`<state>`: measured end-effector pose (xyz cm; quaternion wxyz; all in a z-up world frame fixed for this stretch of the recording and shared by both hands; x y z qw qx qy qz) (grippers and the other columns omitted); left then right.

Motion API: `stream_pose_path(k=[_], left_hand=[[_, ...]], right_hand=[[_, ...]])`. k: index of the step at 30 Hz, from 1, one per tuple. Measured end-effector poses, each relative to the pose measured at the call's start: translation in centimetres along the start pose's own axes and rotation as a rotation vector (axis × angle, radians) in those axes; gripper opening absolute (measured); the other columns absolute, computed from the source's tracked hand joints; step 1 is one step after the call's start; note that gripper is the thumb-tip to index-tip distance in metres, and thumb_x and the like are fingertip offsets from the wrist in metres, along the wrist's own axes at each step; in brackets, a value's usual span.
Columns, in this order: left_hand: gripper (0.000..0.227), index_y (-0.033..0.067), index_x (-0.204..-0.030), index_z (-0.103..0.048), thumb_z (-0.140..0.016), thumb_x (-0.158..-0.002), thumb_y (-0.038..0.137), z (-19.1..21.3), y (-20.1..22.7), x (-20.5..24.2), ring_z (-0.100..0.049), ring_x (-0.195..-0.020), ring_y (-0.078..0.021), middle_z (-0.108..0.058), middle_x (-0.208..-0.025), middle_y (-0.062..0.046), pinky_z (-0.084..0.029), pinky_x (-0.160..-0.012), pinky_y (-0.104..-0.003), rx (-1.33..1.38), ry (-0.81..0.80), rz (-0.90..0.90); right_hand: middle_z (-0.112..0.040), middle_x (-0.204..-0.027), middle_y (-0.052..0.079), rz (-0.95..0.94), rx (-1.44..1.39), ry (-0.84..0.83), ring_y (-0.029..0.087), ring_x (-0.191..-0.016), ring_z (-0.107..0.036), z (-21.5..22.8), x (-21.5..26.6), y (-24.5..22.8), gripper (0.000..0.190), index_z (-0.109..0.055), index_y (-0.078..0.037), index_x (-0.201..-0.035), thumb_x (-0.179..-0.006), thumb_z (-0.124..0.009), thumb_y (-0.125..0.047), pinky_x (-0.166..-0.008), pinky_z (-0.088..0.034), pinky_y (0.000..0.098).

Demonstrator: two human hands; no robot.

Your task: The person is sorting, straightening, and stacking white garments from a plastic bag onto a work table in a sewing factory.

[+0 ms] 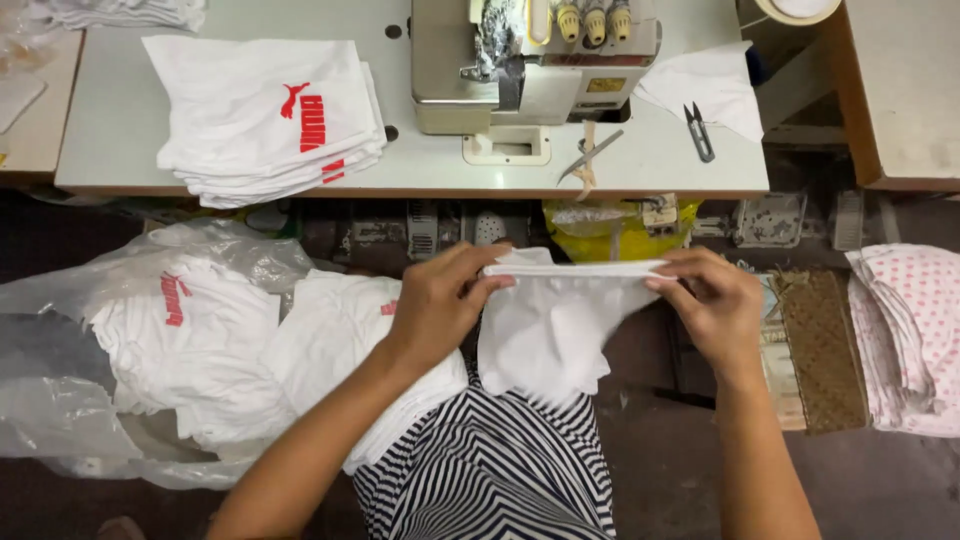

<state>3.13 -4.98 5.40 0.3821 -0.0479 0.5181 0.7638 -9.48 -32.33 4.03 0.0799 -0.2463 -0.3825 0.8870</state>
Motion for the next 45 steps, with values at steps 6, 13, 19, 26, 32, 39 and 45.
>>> stream_pose_path(k=[6,13,19,26,32,39,45], left_hand=[[0.010,0.0087,-0.094,-0.077,-0.081,-0.086,0.006,-3.9,-2.8,6.5,-0.075,-0.080,-0.0216,-0.075,-0.089,-0.002,-0.061,-0.066,-0.027,0.112,0.027,0.074],[0.011,0.0076,-0.100,-0.076,-0.072,-0.091,0.005,-10.8,-10.9,18.5,-0.071,-0.099,-0.0291,-0.074,-0.099,-0.009,-0.060,-0.083,-0.041,-0.028,-0.411,0.336],[0.035,0.0030,-0.119,-0.066,-0.075,-0.089,0.017,-1.4,-13.9,24.3,-0.063,-0.112,-0.0387,-0.064,-0.113,-0.017,-0.054,-0.091,-0.049,-0.337,-0.295,0.613],[0.022,0.0034,-0.106,-0.068,-0.069,-0.094,0.022,0.7,-17.6,27.6,-0.067,-0.105,-0.0354,-0.067,-0.099,-0.014,-0.055,-0.090,-0.044,-0.256,-0.464,0.945],[0.047,0.0018,-0.134,-0.057,-0.067,-0.088,0.011,6.4,-18.8,26.2,-0.062,-0.123,-0.0431,-0.056,-0.136,-0.025,-0.055,-0.096,-0.057,-0.423,-0.343,1.193],[0.074,-0.0035,-0.144,-0.049,-0.040,-0.072,0.011,-1.2,-14.1,18.0,-0.050,-0.133,-0.0451,-0.053,-0.148,-0.022,-0.024,-0.119,-0.067,1.641,0.558,1.164],[0.086,-0.0130,-0.136,-0.052,-0.048,-0.056,0.017,-2.2,-20.8,17.2,-0.061,-0.113,-0.0531,-0.063,-0.123,-0.032,-0.021,-0.114,-0.076,1.946,0.015,0.890]], right_hand=[[-0.077,-0.090,0.005,0.216,0.047,0.185,0.027,-0.089,-0.065,-1.9,7.9,4.1,0.032,-0.084,-0.011,-0.097,-0.074,-0.080,0.011,-0.092,-0.053,0.0350],[-0.076,-0.093,0.003,-0.034,0.127,-0.103,0.032,-0.098,-0.060,-9.4,16.1,8.5,0.032,-0.081,-0.015,-0.089,-0.072,-0.071,0.010,-0.098,-0.047,0.0418],[-0.074,-0.106,0.006,-0.151,0.060,-0.232,0.032,-0.108,-0.060,-16.0,11.2,4.9,0.046,-0.081,-0.012,-0.095,-0.073,-0.054,0.017,-0.098,-0.048,0.0432],[-0.070,-0.093,0.017,0.173,-0.280,-1.036,0.040,-0.091,-0.066,-35.9,13.2,-7.2,0.020,-0.074,-0.006,-0.102,-0.084,-0.068,-0.004,-0.081,-0.055,0.0508],[-0.070,-0.087,0.012,-0.072,-0.297,-1.129,0.035,-0.088,-0.070,-37.8,11.4,-9.1,0.019,-0.072,-0.007,-0.099,-0.081,-0.077,-0.013,-0.076,-0.056,0.0470],[-0.076,-0.101,0.011,-0.327,-0.026,-0.822,0.039,-0.104,-0.071,-45.9,5.5,12.6,0.026,-0.076,-0.016,-0.098,-0.073,-0.085,-0.013,-0.087,-0.057,0.0475],[-0.075,-0.092,0.017,0.074,-0.188,-1.350,0.037,-0.092,-0.073,-30.3,6.1,-0.1,0.031,-0.072,-0.005,-0.096,-0.072,-0.083,-0.022,-0.081,-0.059,0.0467]])
Point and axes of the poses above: each hand's wrist, its own x-axis away from the middle knuckle, its own z-axis out of the back of the hand, y = z × x, the point moved 9 cm from there along -x, towards the middle knuckle
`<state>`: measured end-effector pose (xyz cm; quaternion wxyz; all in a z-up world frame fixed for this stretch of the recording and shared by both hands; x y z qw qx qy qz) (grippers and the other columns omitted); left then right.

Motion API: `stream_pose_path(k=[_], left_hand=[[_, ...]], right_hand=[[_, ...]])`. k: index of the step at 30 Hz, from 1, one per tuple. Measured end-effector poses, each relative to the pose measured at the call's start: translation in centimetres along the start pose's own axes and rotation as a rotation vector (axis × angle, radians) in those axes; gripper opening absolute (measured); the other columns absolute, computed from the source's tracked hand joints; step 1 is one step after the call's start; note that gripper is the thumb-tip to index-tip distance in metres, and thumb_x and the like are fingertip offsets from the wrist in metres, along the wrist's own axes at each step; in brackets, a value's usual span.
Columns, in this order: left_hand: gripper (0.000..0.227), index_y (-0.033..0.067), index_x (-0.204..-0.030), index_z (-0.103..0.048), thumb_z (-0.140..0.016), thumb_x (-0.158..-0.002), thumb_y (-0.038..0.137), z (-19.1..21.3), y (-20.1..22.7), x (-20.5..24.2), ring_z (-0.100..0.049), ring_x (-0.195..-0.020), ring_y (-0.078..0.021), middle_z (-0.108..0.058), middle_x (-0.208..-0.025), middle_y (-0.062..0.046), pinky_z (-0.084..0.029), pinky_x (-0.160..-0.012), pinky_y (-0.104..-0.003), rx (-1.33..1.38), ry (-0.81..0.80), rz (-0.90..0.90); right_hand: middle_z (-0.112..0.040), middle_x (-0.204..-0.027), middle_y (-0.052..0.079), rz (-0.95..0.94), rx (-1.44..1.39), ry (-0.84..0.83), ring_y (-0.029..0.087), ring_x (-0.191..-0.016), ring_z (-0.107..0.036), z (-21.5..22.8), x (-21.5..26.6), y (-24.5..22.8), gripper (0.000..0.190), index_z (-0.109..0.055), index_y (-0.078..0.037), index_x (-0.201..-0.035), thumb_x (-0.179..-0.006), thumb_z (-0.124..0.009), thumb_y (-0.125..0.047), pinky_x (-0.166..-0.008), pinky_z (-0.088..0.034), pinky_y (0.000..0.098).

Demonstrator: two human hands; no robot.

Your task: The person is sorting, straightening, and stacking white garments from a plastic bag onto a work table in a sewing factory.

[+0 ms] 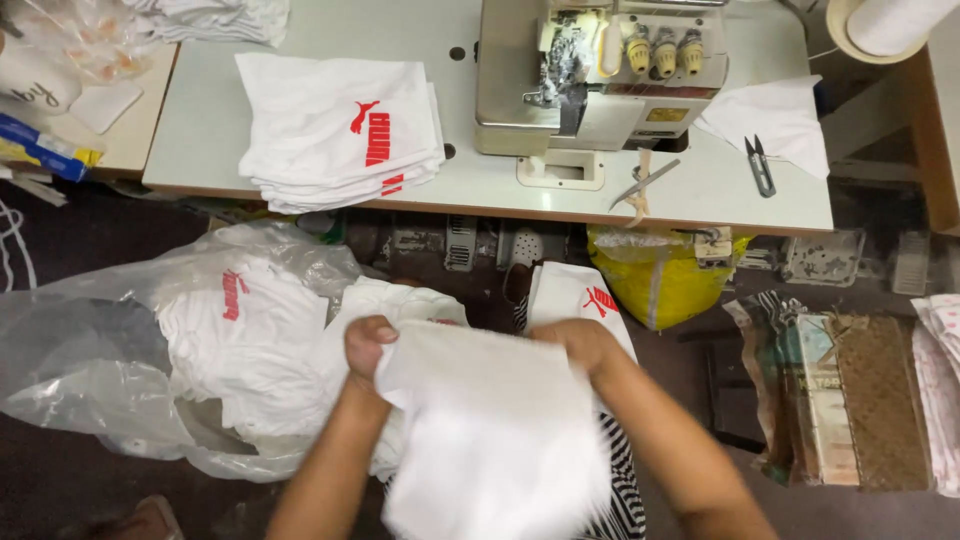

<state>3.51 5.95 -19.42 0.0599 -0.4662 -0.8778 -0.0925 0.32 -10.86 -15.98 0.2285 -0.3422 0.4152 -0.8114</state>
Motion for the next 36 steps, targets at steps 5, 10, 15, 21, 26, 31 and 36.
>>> stream_pose_path(k=[5,10,15,21,26,31,36], left_hand=[[0.041,-0.0036,-0.107,-0.076,-0.055,-0.083,0.022,-18.3,-1.9,-0.5,-0.069,-0.104,-0.0398,-0.074,-0.104,-0.025,-0.047,-0.100,-0.056,-1.780,-0.026,0.517],[0.054,0.0102,-0.087,-0.080,-0.041,-0.093,0.047,-19.7,4.4,-2.9,-0.075,-0.079,-0.0325,-0.077,-0.077,-0.013,-0.049,-0.068,-0.044,-3.118,0.335,0.368],[0.064,0.0114,-0.060,-0.071,-0.031,-0.094,0.048,-21.3,1.0,-4.3,-0.067,-0.056,-0.0351,-0.064,-0.053,-0.013,-0.047,-0.056,-0.043,-2.720,0.209,0.389],[0.031,0.0005,-0.081,-0.078,-0.072,-0.086,0.031,-32.3,-1.4,-0.1,-0.054,-0.128,-0.0337,-0.074,-0.089,-0.013,-0.002,-0.110,-0.085,-2.917,-0.475,-0.466],[0.033,0.0109,-0.072,-0.065,-0.070,-0.098,0.031,-35.4,-1.0,4.7,-0.056,-0.083,-0.0254,-0.055,-0.069,0.002,-0.013,-0.111,-0.083,-2.689,-0.582,-0.942],[0.013,0.0060,-0.095,-0.064,-0.070,-0.095,0.018,-33.8,-2.4,2.8,-0.062,-0.089,-0.0214,-0.069,-0.089,-0.002,-0.012,-0.120,-0.073,-2.282,-0.431,-0.864],[0.005,0.0084,-0.091,-0.074,-0.074,-0.090,0.004,-25.9,-1.6,-6.6,-0.071,-0.089,-0.0281,-0.072,-0.098,-0.005,-0.052,-0.093,-0.046,-2.038,-0.112,-0.870]], right_hand=[[-0.074,-0.102,0.021,-0.174,0.276,-0.106,0.038,-0.101,-0.071,4.1,4.5,-8.7,0.044,-0.067,-0.003,-0.114,-0.075,-0.079,-0.019,-0.088,-0.058,0.0490],[-0.072,-0.119,0.017,-0.430,0.939,0.392,0.035,-0.121,-0.066,14.2,6.1,-9.4,0.070,-0.064,-0.014,-0.134,-0.068,-0.084,-0.004,-0.105,-0.049,0.0494],[-0.062,-0.139,0.024,-0.131,0.329,0.113,0.046,-0.132,-0.054,12.2,5.8,-16.5,0.060,-0.056,-0.007,-0.143,-0.084,-0.068,-0.007,-0.109,-0.044,0.0575],[-0.070,-0.115,-0.004,0.220,0.975,0.708,0.042,-0.142,-0.040,14.6,15.5,-19.5,0.012,-0.065,-0.018,-0.062,-0.062,-0.068,-0.006,-0.112,-0.024,0.0725],[-0.070,-0.110,0.001,-0.091,0.616,0.721,0.028,-0.126,-0.053,12.3,24.8,-10.6,0.015,-0.067,-0.013,-0.073,-0.074,-0.059,0.000,-0.110,-0.035,0.0552],[-0.075,-0.110,0.002,0.231,-0.204,0.778,0.022,-0.119,-0.065,11.9,29.7,-7.1,0.028,-0.071,-0.013,-0.114,-0.087,-0.063,-0.009,-0.096,-0.059,0.0370],[-0.072,-0.101,0.016,0.013,0.028,1.204,0.023,-0.082,-0.059,15.8,25.5,-5.4,0.011,-0.072,0.000,-0.084,-0.080,-0.083,-0.001,-0.070,-0.044,0.0313]])
Point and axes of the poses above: each hand's wrist, its own x-axis away from the middle knuckle, its own z-axis out of the back of the hand, y = z × x, the point moved 9 cm from there along -x, towards the middle knuckle
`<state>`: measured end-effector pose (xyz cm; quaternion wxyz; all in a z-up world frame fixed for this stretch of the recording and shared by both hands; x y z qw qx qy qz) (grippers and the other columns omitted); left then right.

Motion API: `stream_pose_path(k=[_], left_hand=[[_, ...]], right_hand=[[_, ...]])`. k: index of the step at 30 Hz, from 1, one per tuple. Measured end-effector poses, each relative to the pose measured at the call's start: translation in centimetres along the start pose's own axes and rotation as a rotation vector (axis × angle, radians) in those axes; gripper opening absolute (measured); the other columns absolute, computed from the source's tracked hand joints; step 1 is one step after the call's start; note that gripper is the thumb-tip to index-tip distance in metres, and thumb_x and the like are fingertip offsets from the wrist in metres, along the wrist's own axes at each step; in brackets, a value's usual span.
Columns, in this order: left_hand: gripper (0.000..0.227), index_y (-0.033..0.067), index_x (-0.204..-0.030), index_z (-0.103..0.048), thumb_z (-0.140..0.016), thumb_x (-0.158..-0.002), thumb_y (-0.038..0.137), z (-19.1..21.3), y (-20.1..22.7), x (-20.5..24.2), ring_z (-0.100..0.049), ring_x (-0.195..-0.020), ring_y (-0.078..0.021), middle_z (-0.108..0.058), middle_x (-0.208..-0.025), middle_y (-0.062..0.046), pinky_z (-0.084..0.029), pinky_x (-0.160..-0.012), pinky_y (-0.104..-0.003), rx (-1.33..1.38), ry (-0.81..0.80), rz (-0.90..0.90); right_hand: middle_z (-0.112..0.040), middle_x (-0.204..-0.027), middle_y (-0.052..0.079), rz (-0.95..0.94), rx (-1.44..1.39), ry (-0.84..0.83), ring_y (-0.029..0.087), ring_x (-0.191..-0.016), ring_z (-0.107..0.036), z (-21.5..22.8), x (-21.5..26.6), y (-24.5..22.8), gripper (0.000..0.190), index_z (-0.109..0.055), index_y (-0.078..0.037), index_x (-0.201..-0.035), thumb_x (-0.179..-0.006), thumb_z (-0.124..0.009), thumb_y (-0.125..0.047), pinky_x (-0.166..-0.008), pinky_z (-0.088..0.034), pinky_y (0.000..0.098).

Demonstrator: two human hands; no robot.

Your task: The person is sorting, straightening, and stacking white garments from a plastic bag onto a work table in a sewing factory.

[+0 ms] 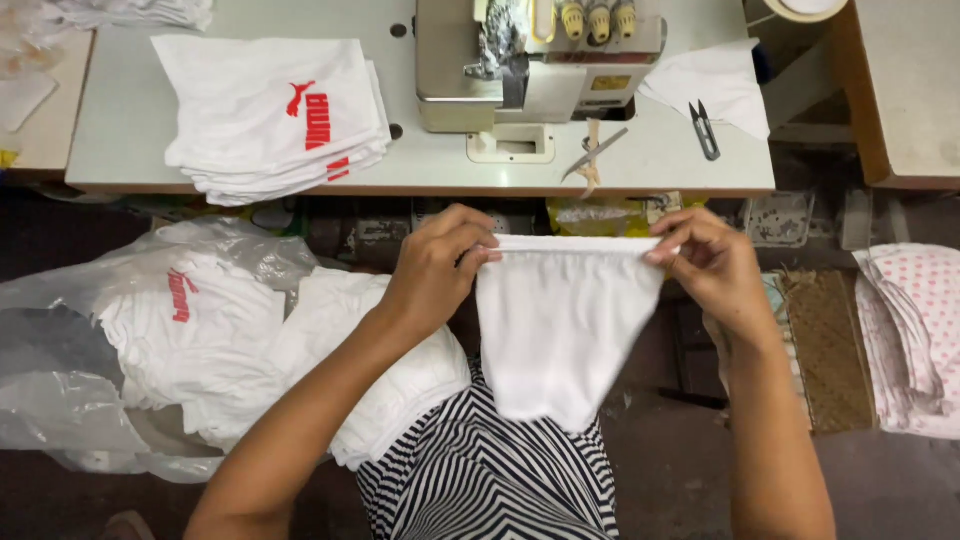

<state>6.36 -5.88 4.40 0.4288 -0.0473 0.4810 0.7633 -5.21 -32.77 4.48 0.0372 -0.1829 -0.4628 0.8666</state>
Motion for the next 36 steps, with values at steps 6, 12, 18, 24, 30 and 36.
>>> stream_pose_path(k=[6,12,18,24,30,36], left_hand=[[0.006,0.0159,-0.096,-0.075,-0.078,-0.092,0.018,-1.0,3.7,4.4,-0.061,-0.087,-0.0209,-0.069,-0.086,0.002,-0.037,-0.103,-0.051,-0.151,0.125,-0.044],[0.011,0.0133,-0.080,-0.072,-0.079,-0.089,0.011,-9.9,-4.7,15.4,-0.056,-0.093,-0.0215,-0.067,-0.085,0.000,-0.038,-0.094,-0.046,-0.088,-0.021,0.148],[0.018,0.0094,-0.105,-0.073,-0.075,-0.089,0.017,-8.0,-8.5,25.8,-0.062,-0.103,-0.0310,-0.065,-0.103,-0.009,-0.050,-0.088,-0.044,-0.194,-0.242,0.529],[0.016,0.0066,-0.107,-0.070,-0.062,-0.097,0.016,-4.5,-11.2,31.4,-0.064,-0.094,-0.0248,-0.062,-0.093,-0.007,-0.051,-0.079,-0.037,-0.384,-0.535,0.746],[0.020,0.0040,-0.111,-0.056,-0.047,-0.099,0.017,-2.9,-11.4,30.6,-0.061,-0.081,-0.0253,-0.059,-0.086,-0.010,-0.048,-0.066,-0.037,-0.423,-0.481,0.926],[0.061,-0.0082,-0.150,-0.042,-0.051,-0.093,0.013,5.2,-11.3,25.7,-0.056,-0.127,-0.0542,-0.059,-0.134,-0.039,-0.041,-0.108,-0.060,-0.259,-0.070,1.312]], right_hand=[[-0.076,-0.100,0.011,0.234,0.375,0.264,0.032,-0.092,-0.072,2.1,8.0,-1.8,0.016,-0.079,-0.007,-0.105,-0.092,-0.077,0.003,-0.082,-0.055,0.0423],[-0.079,-0.100,0.002,0.079,0.274,0.295,0.028,-0.101,-0.065,-5.8,17.3,9.1,0.035,-0.083,-0.015,-0.090,-0.079,-0.066,0.014,-0.093,-0.052,0.0365],[-0.073,-0.116,0.011,-0.074,0.279,0.163,0.037,-0.117,-0.060,-10.1,17.5,5.6,0.037,-0.080,-0.006,-0.092,-0.083,-0.056,0.021,-0.100,-0.051,0.0477],[-0.075,-0.100,0.013,0.028,-0.149,-0.399,0.036,-0.102,-0.066,-25.4,12.3,1.1,0.032,-0.079,-0.007,-0.097,-0.078,-0.059,0.009,-0.090,-0.053,0.0466],[-0.073,-0.099,0.016,0.058,0.076,-0.859,0.033,-0.094,-0.069,-39.4,13.1,1.8,0.027,-0.073,-0.003,-0.112,-0.088,-0.064,-0.011,-0.081,-0.057,0.0459],[-0.072,-0.103,0.011,-0.015,0.151,-0.669,0.038,-0.095,-0.072,-35.7,5.7,-4.3,0.031,-0.072,-0.013,-0.114,-0.084,-0.067,-0.017,-0.078,-0.060,0.0487]])
Point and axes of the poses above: each hand's wrist, its own x-axis away from the middle knuckle, its own z-axis out of the back of the hand, y = z × x, the point moved 9 cm from there along -x, towards the middle knuckle
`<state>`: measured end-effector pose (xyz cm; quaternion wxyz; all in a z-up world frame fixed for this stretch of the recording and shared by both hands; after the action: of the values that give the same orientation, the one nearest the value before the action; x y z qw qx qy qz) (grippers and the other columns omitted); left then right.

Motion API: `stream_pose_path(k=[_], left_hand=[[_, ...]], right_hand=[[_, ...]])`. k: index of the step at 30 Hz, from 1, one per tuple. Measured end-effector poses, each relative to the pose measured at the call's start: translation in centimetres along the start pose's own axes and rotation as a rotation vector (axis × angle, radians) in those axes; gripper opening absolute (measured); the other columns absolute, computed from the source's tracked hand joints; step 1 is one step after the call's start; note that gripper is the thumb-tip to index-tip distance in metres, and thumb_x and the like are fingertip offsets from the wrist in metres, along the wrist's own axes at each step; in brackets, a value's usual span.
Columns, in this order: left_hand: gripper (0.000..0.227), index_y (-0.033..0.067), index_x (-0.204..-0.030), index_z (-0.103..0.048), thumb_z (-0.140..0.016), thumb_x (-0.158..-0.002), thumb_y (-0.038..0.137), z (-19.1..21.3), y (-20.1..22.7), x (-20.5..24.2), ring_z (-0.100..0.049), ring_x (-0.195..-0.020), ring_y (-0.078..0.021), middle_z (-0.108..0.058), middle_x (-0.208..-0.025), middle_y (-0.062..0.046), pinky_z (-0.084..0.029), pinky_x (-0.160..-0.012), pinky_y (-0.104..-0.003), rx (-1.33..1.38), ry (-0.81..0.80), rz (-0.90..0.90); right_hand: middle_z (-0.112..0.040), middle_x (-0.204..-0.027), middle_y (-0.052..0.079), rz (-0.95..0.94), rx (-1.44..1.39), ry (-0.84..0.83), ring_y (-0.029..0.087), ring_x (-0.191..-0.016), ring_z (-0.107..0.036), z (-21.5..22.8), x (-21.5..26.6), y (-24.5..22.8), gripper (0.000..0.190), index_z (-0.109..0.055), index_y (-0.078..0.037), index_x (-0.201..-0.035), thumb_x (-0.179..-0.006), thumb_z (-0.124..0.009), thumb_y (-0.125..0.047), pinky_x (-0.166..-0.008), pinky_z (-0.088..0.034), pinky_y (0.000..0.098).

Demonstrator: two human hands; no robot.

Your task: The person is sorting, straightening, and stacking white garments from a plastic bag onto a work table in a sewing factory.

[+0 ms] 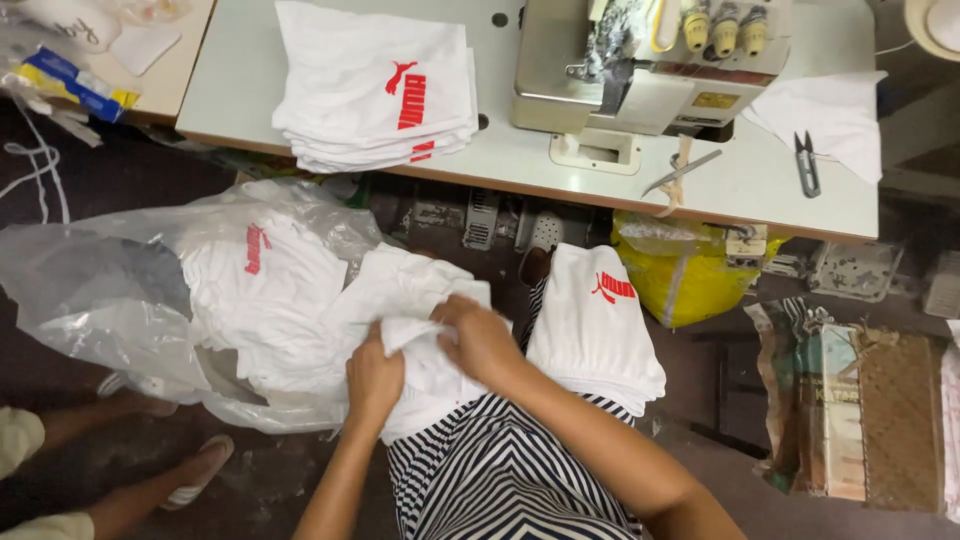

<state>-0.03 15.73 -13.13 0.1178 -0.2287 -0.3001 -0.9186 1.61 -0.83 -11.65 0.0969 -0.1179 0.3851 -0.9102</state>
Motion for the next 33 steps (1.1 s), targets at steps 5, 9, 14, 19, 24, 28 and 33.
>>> stream_pose_path(k=[5,9,14,19,24,28,33], left_hand=[[0.058,0.0006,-0.129,-0.062,-0.053,-0.075,0.021,-9.0,2.5,-1.8,-0.063,-0.110,-0.0405,-0.069,-0.118,-0.021,-0.037,-0.109,-0.061,1.843,-0.629,0.143],[0.086,-0.0081,-0.140,-0.054,-0.050,-0.060,0.023,-14.7,-2.1,-7.8,-0.058,-0.117,-0.0519,-0.064,-0.125,-0.032,-0.023,-0.111,-0.075,2.057,-1.119,-0.083],[0.044,-0.0098,-0.076,-0.062,-0.043,-0.094,0.026,-8.0,-4.4,-15.2,-0.062,-0.067,-0.0431,-0.063,-0.073,-0.029,-0.049,-0.064,-0.054,1.293,-1.202,-0.360],[0.058,-0.0064,-0.099,-0.076,-0.042,-0.092,0.040,7.7,17.0,4.5,-0.071,-0.097,-0.0486,-0.074,-0.090,-0.030,-0.055,-0.084,-0.058,-0.599,-0.515,-0.526],[0.059,0.0060,-0.080,-0.080,-0.041,-0.088,0.051,8.3,17.9,2.4,-0.074,-0.084,-0.0434,-0.075,-0.077,-0.019,-0.054,-0.071,-0.053,-0.855,-0.257,-0.575],[0.058,0.0041,-0.070,-0.077,-0.043,-0.091,0.047,7.3,21.5,5.0,-0.073,-0.076,-0.0448,-0.072,-0.068,-0.021,-0.053,-0.064,-0.053,-0.732,-0.251,-0.725],[0.028,0.0079,-0.068,-0.079,-0.066,-0.084,0.027,9.9,25.7,12.3,-0.057,-0.121,-0.0329,-0.076,-0.085,-0.010,-0.020,-0.110,-0.079,-0.674,0.084,-1.561]], right_hand=[[-0.073,-0.089,0.015,-0.205,-0.088,0.042,0.036,-0.084,-0.073,-0.3,-5.5,14.6,0.030,-0.078,-0.009,-0.106,-0.076,-0.077,-0.006,-0.074,-0.058,0.0465],[-0.065,-0.112,0.016,0.499,-0.761,-0.015,0.027,-0.113,-0.054,3.3,1.1,8.8,0.037,-0.071,-0.009,-0.121,-0.089,-0.063,-0.026,-0.100,-0.042,0.0463],[-0.065,-0.111,0.033,0.501,-0.228,-0.633,0.048,-0.109,-0.060,5.7,6.5,0.0,0.052,-0.063,0.009,-0.120,-0.077,-0.072,-0.019,-0.097,-0.048,0.0590],[-0.070,-0.122,0.025,-0.279,0.493,-0.346,0.042,-0.119,-0.066,13.1,1.0,6.8,0.044,-0.065,-0.001,-0.130,-0.087,-0.066,-0.011,-0.095,-0.054,0.0581],[-0.068,-0.134,0.009,-0.108,0.339,-0.731,0.033,-0.128,-0.062,11.9,2.4,7.2,0.085,-0.061,-0.017,-0.140,-0.063,-0.095,-0.030,-0.107,-0.050,0.0495],[-0.061,-0.139,0.027,0.059,0.191,-0.553,0.051,-0.130,-0.053,18.3,4.0,-6.7,0.064,-0.052,-0.001,-0.142,-0.082,-0.073,-0.009,-0.109,-0.043,0.0629],[-0.072,-0.100,-0.008,0.499,0.705,0.308,0.031,-0.128,-0.052,27.7,9.5,-9.0,0.015,-0.064,-0.018,-0.068,-0.073,-0.071,-0.007,-0.111,-0.032,0.0635]])
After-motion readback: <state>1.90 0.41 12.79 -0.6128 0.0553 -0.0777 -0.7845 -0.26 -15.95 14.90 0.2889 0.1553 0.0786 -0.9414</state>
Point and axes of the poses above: each hand's wrist, its own x-axis away from the middle knuckle, its own z-axis out of the back of the hand, y = z × x, the point moved 9 cm from there along -x, towards the middle knuckle
